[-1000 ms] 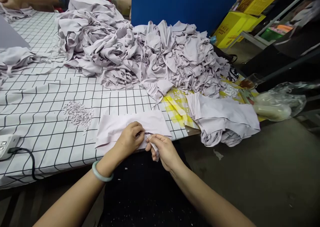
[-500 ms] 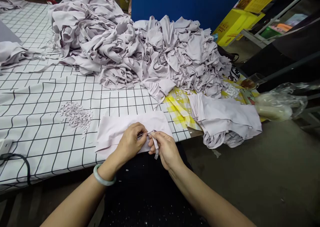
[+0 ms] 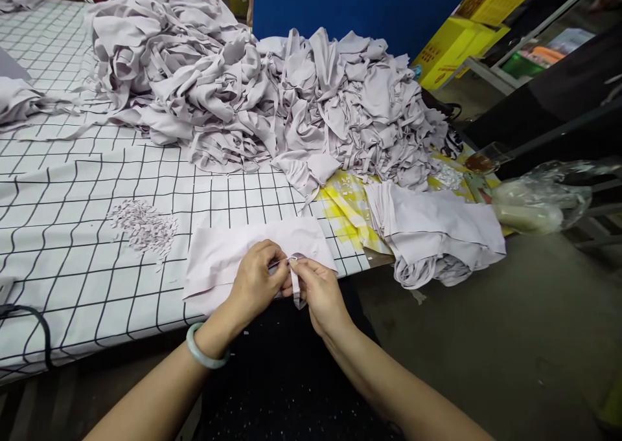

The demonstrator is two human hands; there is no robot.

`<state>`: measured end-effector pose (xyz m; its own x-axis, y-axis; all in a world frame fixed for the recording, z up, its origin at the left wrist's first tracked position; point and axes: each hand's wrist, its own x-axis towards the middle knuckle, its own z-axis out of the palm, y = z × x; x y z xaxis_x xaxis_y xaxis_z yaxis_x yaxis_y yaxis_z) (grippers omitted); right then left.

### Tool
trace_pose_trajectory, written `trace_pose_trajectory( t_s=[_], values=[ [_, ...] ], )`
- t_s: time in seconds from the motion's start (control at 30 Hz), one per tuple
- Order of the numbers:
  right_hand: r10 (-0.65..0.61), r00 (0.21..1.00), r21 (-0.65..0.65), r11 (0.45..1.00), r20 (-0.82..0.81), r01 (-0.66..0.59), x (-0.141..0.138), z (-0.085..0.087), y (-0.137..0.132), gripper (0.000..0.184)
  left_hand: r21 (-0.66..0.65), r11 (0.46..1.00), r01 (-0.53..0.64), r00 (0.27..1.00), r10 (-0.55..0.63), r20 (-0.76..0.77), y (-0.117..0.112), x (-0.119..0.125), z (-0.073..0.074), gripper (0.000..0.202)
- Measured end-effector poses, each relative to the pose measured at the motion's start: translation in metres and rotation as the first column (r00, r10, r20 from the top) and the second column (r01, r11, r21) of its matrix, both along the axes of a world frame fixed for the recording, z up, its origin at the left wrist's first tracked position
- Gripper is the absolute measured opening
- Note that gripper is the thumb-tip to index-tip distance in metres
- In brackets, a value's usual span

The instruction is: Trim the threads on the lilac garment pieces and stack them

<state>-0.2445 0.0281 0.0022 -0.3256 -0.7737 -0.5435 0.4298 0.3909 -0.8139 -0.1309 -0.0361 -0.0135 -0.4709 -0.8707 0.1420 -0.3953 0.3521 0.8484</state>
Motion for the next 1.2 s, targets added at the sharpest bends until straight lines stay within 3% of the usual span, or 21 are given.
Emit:
trace_pose_trajectory(
  t_s=[0.13, 0.2, 0.33, 0.43, 0.57, 0.63, 0.7, 0.77, 0.83, 0.9, 0.97, 1.03, 1.1, 1.2],
  values=[
    [0.082, 0.996, 0.008, 0.997, -0.045, -0.082, -0.003, 0.0, -0.003, 0.026, -0.001, 1.0, 0.011, 1.0, -0.011, -0.002, 0.0, -0.001, -0.002, 0.013],
    [0.137, 0.99, 0.038, 0.99, 0.013, -0.138, -0.01, 0.004, -0.005, 0.026, -0.021, 0.999, 0.028, 1.0, -0.028, 0.0, -0.002, 0.001, -0.001, 0.014],
    [0.29, 0.953, 0.122, 0.946, 0.086, -0.299, -0.026, 0.012, 0.01, 0.037, -0.089, 0.971, 0.222, 0.975, -0.218, 0.049, -0.01, 0.015, 0.009, 0.012],
    [0.375, 0.919, 0.159, 0.921, -0.119, -0.355, -0.034, 0.013, 0.048, 0.051, -0.187, 0.931, 0.314, 0.94, -0.276, 0.203, -0.015, 0.028, 0.01, 0.025],
    [0.431, 0.821, 0.189, 0.902, -0.375, -0.388, -0.04, 0.006, 0.094, 0.043, -0.203, 0.907, 0.37, 0.85, -0.243, 0.467, -0.017, 0.034, -0.005, 0.05],
    [0.338, 0.791, 0.129, 0.939, -0.509, -0.319, -0.047, 0.005, 0.094, 0.034, -0.166, 0.898, 0.408, 0.816, -0.278, 0.507, -0.022, 0.033, -0.009, 0.057],
    [0.153, 0.689, 0.016, 0.979, -0.709, -0.201, -0.06, 0.007, 0.075, 0.031, -0.131, 0.895, 0.427, 0.814, -0.318, 0.485, -0.029, 0.036, -0.003, 0.058],
    [0.025, 0.482, -0.044, 0.99, -0.876, -0.132, -0.076, 0.008, 0.043, 0.031, -0.171, 0.919, 0.354, 0.88, -0.266, 0.394, -0.033, 0.047, 0.012, 0.052],
    [0.055, 0.312, 0.015, 0.992, -0.949, -0.129, -0.088, 0.004, 0.013, 0.033, -0.292, 0.948, 0.125, 0.969, -0.054, 0.24, -0.026, 0.068, 0.029, 0.042],
    [0.159, 0.253, 0.11, 0.974, -0.954, -0.2, -0.096, -0.004, -0.007, 0.028, -0.358, 0.918, -0.172, 0.97, 0.22, 0.1, -0.001, 0.096, 0.04, 0.028],
    [0.236, 0.278, 0.148, 0.941, -0.931, -0.305, -0.1, -0.012, -0.014, 0.023, -0.29, 0.891, -0.349, 0.914, 0.392, 0.105, 0.039, 0.121, 0.041, 0.016],
    [0.232, 0.336, 0.113, 0.934, -0.913, -0.338, -0.104, -0.015, -0.014, 0.02, -0.169, 0.936, -0.308, 0.913, 0.341, 0.222, 0.077, 0.133, 0.033, 0.022],
    [0.163, 0.353, 0.06, 0.957, -0.921, -0.285, -0.11, -0.012, -0.013, 0.017, -0.183, 0.946, -0.268, 0.919, 0.308, 0.245, 0.098, 0.13, 0.026, 0.023],
    [0.075, 0.289, 0.007, 0.974, -0.955, -0.228, -0.116, -0.001, -0.01, 0.013, -0.348, 0.921, -0.173, 0.963, 0.233, 0.138, 0.081, 0.096, 0.028, 0.016]
  ],
)
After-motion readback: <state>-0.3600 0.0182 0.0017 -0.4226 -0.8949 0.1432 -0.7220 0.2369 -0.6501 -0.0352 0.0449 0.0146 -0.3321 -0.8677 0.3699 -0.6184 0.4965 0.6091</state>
